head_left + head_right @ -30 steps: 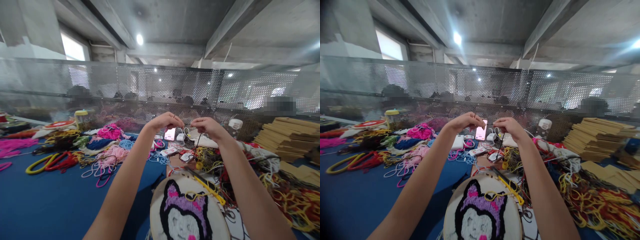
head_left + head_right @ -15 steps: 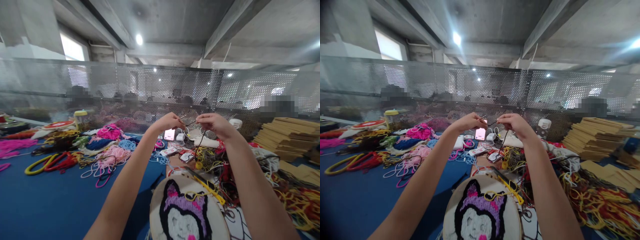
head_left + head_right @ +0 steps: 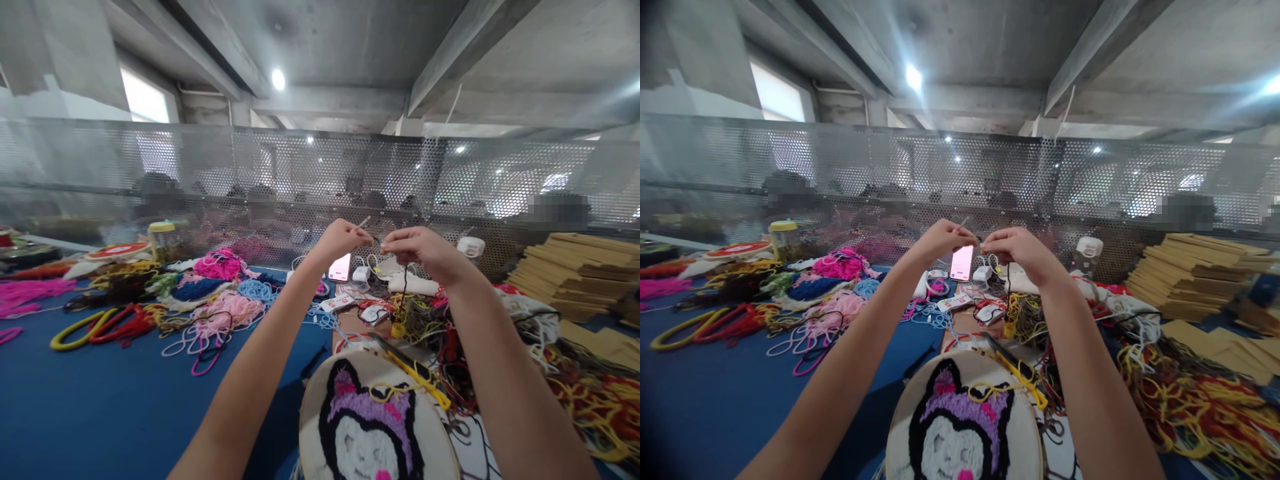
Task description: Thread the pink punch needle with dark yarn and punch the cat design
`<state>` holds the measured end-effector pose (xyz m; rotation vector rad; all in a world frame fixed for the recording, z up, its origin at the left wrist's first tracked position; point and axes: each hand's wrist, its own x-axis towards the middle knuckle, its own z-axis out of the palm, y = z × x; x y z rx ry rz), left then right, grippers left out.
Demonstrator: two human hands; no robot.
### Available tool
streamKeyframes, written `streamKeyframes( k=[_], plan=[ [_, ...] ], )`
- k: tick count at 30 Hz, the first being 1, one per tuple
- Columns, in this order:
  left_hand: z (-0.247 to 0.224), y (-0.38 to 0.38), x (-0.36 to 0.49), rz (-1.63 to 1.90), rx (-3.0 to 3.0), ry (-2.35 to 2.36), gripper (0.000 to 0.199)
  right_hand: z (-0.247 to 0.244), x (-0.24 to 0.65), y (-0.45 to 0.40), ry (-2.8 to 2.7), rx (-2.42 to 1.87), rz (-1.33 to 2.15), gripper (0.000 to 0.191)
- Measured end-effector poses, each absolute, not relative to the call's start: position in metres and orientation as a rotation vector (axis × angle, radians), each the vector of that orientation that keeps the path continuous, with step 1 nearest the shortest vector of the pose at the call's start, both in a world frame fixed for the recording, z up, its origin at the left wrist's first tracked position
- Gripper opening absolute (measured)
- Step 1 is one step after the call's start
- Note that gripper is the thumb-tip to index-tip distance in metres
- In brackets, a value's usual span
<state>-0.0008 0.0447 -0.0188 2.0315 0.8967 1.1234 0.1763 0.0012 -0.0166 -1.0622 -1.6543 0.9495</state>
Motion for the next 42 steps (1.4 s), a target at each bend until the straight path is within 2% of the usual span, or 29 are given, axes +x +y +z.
streamKeyframes(
  k=[2, 7, 9, 12, 15, 21, 28, 32, 37, 42],
  plan=[
    [-0.014, 0.040, -0.004, 1.126, 1.969, 0.804, 0.012, -0.018, 0.174, 0.002, -1.653, -1.068, 1.024, 0.005],
    [-0.007, 0.033, -0.020, 0.629, 2.143, 0.655, 0.014, -0.018, 0.177, 0.004, -1.527, -0.944, 1.028, 0.003],
    [-0.008, 0.035, -0.019, 0.739, 2.175, 0.772, 0.013, -0.016, 0.176, 0.001, -1.537, -0.918, 0.999, 0.002],
    [-0.010, 0.037, -0.013, 1.102, 2.115, 0.950, 0.012, -0.016, 0.170, -0.002, -1.602, -0.968, 0.990, 0.004],
    [-0.008, 0.035, -0.009, 1.311, 1.955, 0.961, 0.013, -0.018, 0.166, 0.000, -1.633, -1.004, 0.957, 0.008],
    [-0.008, 0.034, -0.004, 1.292, 1.816, 0.743, 0.021, -0.023, 0.163, 0.008, -1.511, -0.902, 1.010, 0.012],
    [-0.012, 0.031, 0.006, 1.582, 1.678, 0.639, 0.014, -0.029, 0.157, 0.012, -1.502, -0.858, 1.035, 0.010],
    [-0.015, 0.032, 0.012, 1.580, 1.606, 0.520, 0.018, -0.031, 0.154, 0.013, -1.530, -0.878, 0.948, 0.010],
    [-0.014, 0.036, 0.011, 1.543, 1.419, 0.329, 0.014, -0.036, 0.147, 0.015, -1.629, -0.824, 0.895, 0.019],
    [-0.010, 0.037, 0.006, 1.476, 1.259, 0.181, 0.010, -0.038, 0.144, 0.017, -1.656, -0.825, 0.865, 0.019]
  ],
)
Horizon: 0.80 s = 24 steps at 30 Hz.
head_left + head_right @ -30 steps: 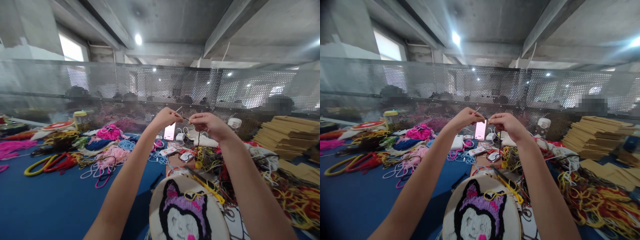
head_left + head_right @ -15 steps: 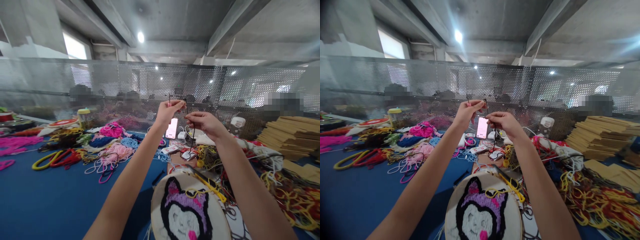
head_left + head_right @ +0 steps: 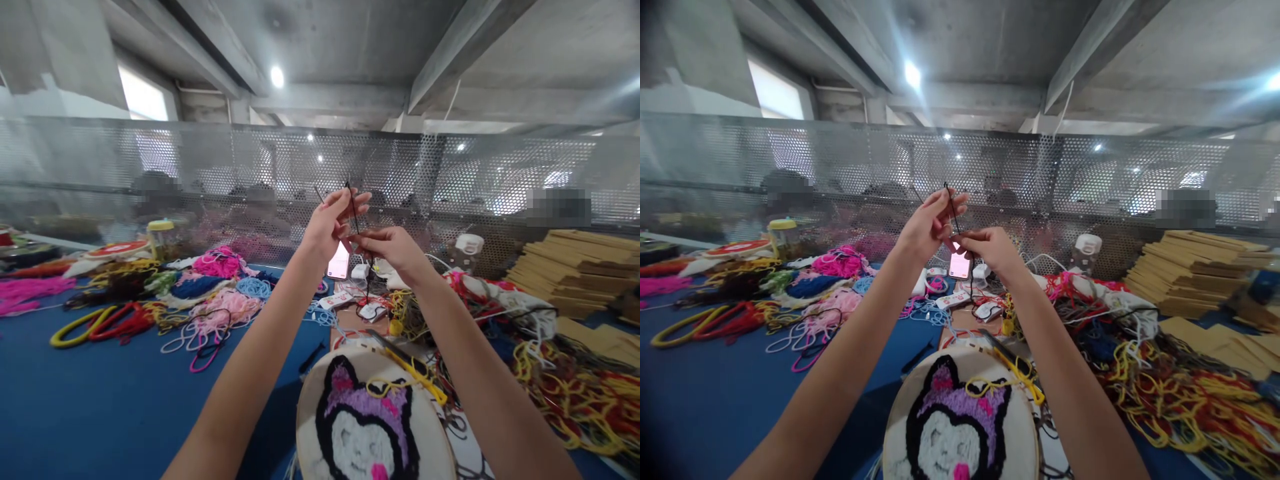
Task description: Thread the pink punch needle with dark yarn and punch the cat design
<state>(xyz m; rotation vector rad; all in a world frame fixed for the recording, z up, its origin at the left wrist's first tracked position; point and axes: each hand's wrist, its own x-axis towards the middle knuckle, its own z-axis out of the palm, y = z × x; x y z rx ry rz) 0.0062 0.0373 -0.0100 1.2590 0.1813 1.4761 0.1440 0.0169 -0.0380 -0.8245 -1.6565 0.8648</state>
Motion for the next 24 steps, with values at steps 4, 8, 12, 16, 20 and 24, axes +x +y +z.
streamKeyframes(
  k=[4, 8, 12, 16, 20, 24],
  plan=[
    [-0.008, 0.035, 0.007, 1.474, 1.189, 0.136, 0.012, -0.038, 0.144, 0.017, -1.678, -0.846, 0.765, 0.018],
    [-0.007, 0.035, 0.007, 1.502, 1.110, 0.121, 0.016, -0.038, 0.140, 0.015, -1.741, -0.831, 0.638, 0.020],
    [-0.008, 0.038, 0.007, 1.546, 1.070, 0.154, 0.017, -0.040, 0.133, 0.014, -1.760, -0.893, 0.423, 0.021],
    [-0.009, 0.041, 0.008, 1.543, 1.059, 0.162, 0.018, -0.042, 0.133, 0.016, -1.734, -0.912, 0.392, 0.018],
    [-0.008, 0.042, 0.007, 1.558, 1.046, 0.150, 0.018, -0.043, 0.136, 0.021, -1.718, -0.885, 0.567, 0.019],
    [-0.005, 0.043, 0.001, 1.572, 0.987, 0.138, 0.022, -0.043, 0.136, 0.021, -1.693, -0.878, 0.780, 0.022]
  ],
)
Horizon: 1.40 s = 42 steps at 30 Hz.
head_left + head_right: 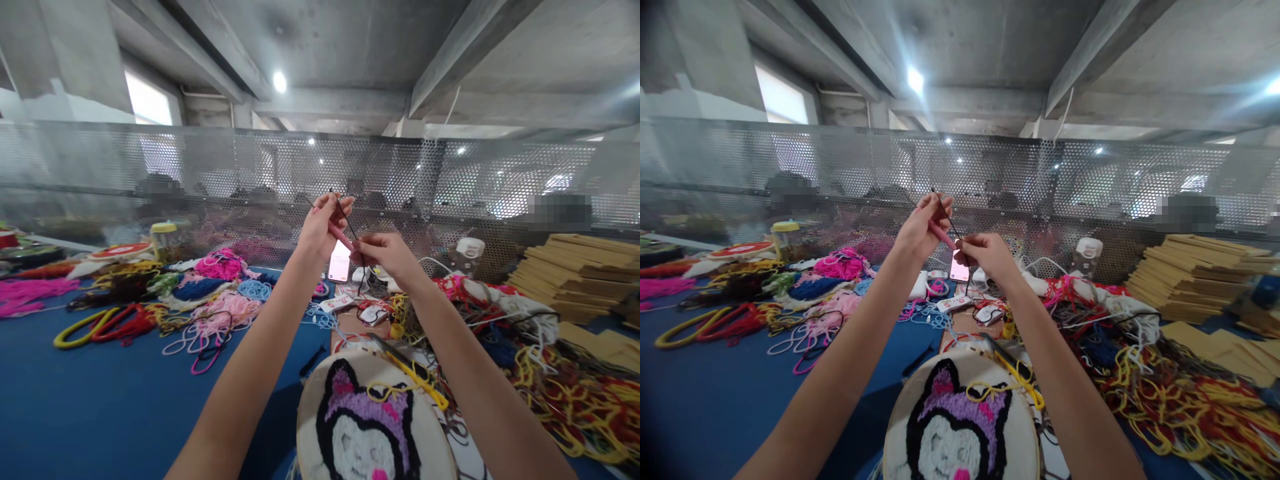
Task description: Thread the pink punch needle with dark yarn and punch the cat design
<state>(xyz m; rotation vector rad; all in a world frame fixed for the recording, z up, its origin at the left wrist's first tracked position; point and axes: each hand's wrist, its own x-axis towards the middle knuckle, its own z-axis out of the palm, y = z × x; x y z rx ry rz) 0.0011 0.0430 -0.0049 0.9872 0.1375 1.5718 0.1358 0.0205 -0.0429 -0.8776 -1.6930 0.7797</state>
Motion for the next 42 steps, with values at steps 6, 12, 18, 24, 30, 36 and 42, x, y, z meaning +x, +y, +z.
streamKeyframes(
  k=[6, 12, 18, 24, 30, 36, 42],
  plan=[
    [-0.001, 0.052, -0.018, 1.632, 0.917, 0.062, 0.027, -0.047, 0.132, 0.023, -1.682, -0.901, 0.867, 0.017],
    [0.002, 0.061, -0.046, 1.698, 0.799, 0.031, 0.031, -0.052, 0.132, 0.028, -1.759, -0.948, 0.853, 0.014],
    [-0.001, 0.070, -0.056, 1.675, 0.660, 0.061, 0.026, -0.054, 0.141, 0.031, -1.893, -0.997, 0.761, 0.016],
    [-0.007, 0.074, -0.058, 1.560, 0.773, 0.217, 0.020, -0.044, 0.181, 0.031, -1.889, -1.049, 0.353, 0.014],
    [-0.003, 0.078, -0.079, 1.800, 0.602, 0.215, 0.020, -0.034, 0.221, 0.026, -1.952, -1.163, -0.188, 0.018],
    [-0.005, 0.085, -0.096, 1.885, 0.369, 0.117, 0.020, -0.033, 0.210, 0.022, -2.032, -1.159, -0.161, 0.018],
    [-0.005, 0.085, -0.100, 1.864, 0.342, 0.112, 0.020, -0.034, 0.207, 0.022, -2.065, -1.137, -0.158, 0.019]
  ],
)
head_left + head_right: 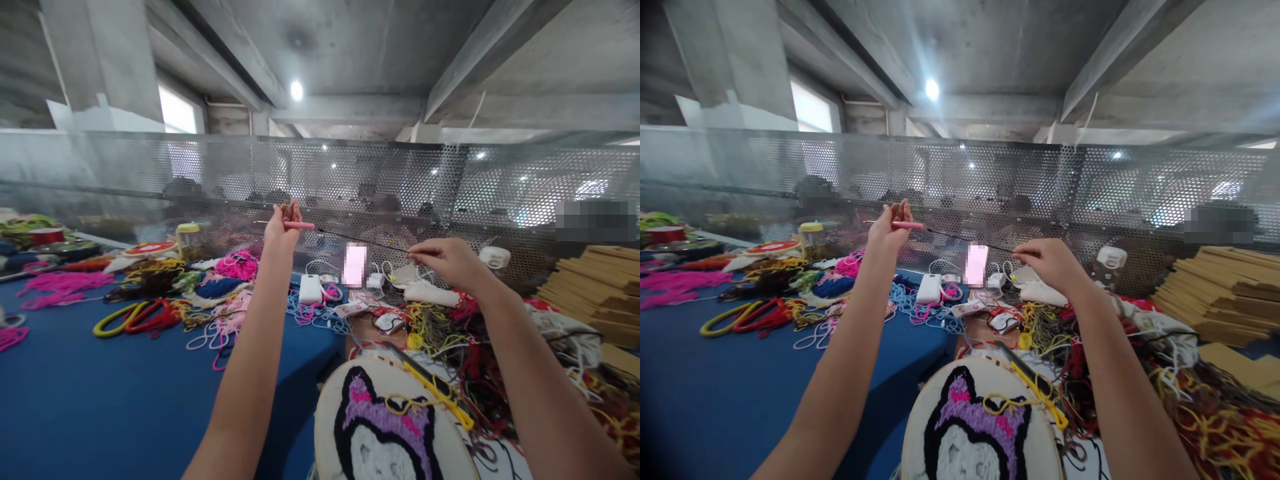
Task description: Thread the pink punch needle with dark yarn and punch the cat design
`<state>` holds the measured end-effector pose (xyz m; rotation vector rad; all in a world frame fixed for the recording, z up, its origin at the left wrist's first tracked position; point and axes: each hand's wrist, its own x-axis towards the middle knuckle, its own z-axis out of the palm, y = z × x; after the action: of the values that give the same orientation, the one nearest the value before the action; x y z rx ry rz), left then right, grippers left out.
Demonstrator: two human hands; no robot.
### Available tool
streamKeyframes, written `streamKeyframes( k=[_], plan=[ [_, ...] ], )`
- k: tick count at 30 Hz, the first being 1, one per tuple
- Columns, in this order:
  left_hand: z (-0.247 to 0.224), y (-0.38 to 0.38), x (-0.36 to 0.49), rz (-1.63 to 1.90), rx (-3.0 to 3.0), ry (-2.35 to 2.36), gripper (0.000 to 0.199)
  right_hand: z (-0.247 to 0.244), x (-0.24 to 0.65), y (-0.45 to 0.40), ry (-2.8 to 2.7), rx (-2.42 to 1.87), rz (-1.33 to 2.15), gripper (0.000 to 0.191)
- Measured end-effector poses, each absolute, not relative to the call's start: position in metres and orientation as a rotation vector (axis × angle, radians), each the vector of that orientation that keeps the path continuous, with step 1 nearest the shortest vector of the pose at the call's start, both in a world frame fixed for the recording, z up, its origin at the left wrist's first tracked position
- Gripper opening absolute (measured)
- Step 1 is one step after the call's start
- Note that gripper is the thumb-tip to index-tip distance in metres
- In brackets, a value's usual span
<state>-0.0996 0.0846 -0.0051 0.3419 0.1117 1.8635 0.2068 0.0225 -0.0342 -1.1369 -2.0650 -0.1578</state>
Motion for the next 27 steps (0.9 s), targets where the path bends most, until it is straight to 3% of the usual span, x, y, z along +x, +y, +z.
streamKeyframes(
  k=[27],
  plan=[
    [-0.006, 0.080, -0.084, 1.675, 0.517, 0.236, 0.024, -0.036, 0.198, 0.023, -2.074, -1.117, -0.077, 0.019]
  ],
)
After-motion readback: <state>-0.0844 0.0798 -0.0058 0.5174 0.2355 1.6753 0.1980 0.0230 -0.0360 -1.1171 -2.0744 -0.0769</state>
